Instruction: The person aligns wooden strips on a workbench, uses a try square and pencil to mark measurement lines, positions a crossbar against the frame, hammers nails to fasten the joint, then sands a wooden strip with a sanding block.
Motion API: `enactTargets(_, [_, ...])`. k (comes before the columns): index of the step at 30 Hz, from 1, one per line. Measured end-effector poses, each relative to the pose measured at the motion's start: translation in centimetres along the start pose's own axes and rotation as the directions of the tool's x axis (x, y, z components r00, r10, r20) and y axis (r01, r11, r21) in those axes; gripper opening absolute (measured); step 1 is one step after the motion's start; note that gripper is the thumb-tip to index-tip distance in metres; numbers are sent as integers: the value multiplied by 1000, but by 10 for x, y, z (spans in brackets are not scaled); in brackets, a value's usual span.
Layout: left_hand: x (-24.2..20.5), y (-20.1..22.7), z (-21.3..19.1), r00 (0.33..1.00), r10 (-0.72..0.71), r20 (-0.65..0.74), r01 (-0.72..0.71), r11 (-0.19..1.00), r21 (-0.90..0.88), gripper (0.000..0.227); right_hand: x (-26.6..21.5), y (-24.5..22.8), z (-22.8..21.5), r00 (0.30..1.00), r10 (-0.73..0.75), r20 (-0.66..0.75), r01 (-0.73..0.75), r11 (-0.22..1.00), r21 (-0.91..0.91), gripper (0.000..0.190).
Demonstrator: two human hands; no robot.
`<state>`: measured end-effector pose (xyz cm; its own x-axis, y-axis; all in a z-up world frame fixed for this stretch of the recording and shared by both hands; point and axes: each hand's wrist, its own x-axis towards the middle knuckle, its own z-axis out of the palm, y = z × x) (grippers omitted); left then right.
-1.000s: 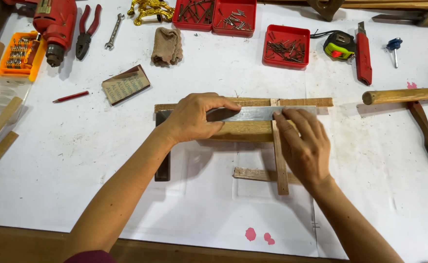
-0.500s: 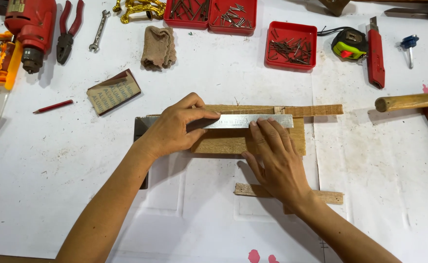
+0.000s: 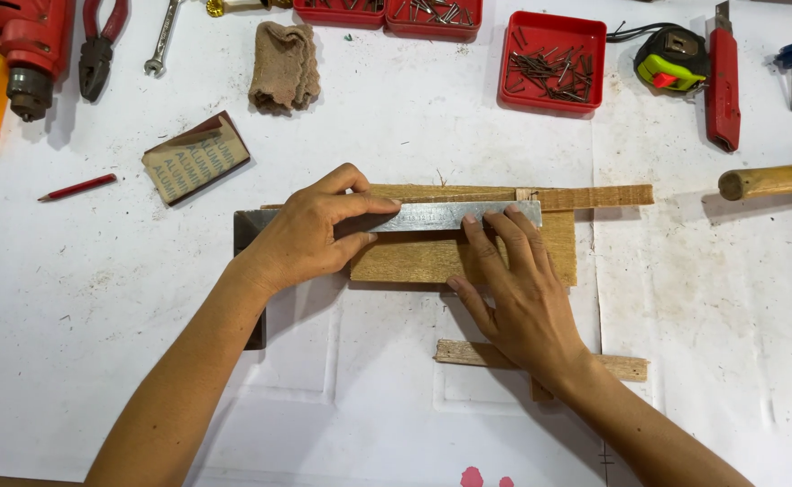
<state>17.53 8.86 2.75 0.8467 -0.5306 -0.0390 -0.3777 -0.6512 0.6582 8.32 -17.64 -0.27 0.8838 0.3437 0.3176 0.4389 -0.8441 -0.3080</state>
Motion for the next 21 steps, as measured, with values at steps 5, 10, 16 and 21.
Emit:
enactTargets(5, [1, -2, 0, 1000, 10, 0, -10, 1000, 10, 44, -2, 3, 4, 1000, 4, 11, -4, 999, -32, 70])
enactTargets(10, [1, -1, 1, 1000, -10, 0, 10, 1000, -1, 43, -4, 5, 5, 1000, 10, 25, -8, 998, -66, 70])
enactTargets(16, [1, 0, 1, 1000, -15, 2, 15, 1000, 23, 44, -3, 4, 6, 999, 21, 40, -17, 995, -100, 72])
enactTargets(21, [1, 1, -2, 998, -53, 17, 52, 998, 32, 43, -3, 3, 6, 1000, 13, 28, -11, 997, -81, 70])
